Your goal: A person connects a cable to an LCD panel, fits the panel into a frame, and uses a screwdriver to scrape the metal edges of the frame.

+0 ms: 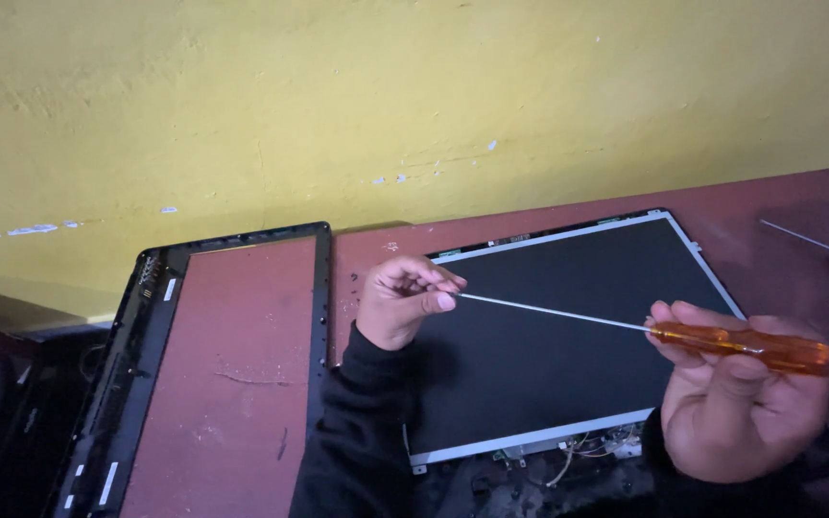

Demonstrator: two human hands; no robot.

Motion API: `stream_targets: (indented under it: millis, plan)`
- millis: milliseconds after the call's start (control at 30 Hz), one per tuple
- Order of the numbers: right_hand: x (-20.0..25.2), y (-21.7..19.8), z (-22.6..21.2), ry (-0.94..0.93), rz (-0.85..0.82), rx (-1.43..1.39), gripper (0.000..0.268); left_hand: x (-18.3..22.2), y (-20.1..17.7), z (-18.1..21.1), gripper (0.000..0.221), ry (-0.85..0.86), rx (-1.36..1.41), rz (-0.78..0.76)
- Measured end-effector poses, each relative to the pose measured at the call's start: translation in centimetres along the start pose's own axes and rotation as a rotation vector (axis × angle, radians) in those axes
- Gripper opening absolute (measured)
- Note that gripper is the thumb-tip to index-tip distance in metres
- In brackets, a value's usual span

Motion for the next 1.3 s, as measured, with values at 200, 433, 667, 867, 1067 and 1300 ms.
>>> stream_targets:
  millis: [200,433,667,867,1067,1300]
  plan:
    - [-0.2,0.2,0.1,-0.030,-0.007,0.001,0.032,-0.1,0.4,0.5,0.031,-0.028,-0.020,-0.008]
    - [-0.1,-0.2,0.2,-0.017,-0.038,-0.035,0.030,-0.3,0.8,1.3,0.030,-0.009,-0.137,-0.004]
    - [-0.6,-0.2,0.5,0.241,0.089,-0.054,0.028,-0.6,2.0,2.0,0.025,-0.059,-0.230,0.054]
    - [-0.9,-0.3,0.5,0.331,0.123,-0.083,0.027,-0.8,2.6,2.3,0.029,-0.075,-0.248,0.033]
    - [-1.5,-0.2,0.4,0.356,0.157,-0.080,0.032,-0.9,2.5,2.1,0.042,-0.145,-0.338,0.008]
    - [-9.5,-4.9,1.6,0.211,0.058,0.148,0.032,-1.3,2.2,0.3,0.047,-0.385,-0.858,-0.149]
Point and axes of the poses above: each hand's wrist, its own x-axis away from the middle knuckle, its own y-axis out of the palm, z = x × y, the point moved 2 cm from there along -x, towards the middle knuckle, and after that the axes turned 5 degrees about -z, right-handed, at the moved point
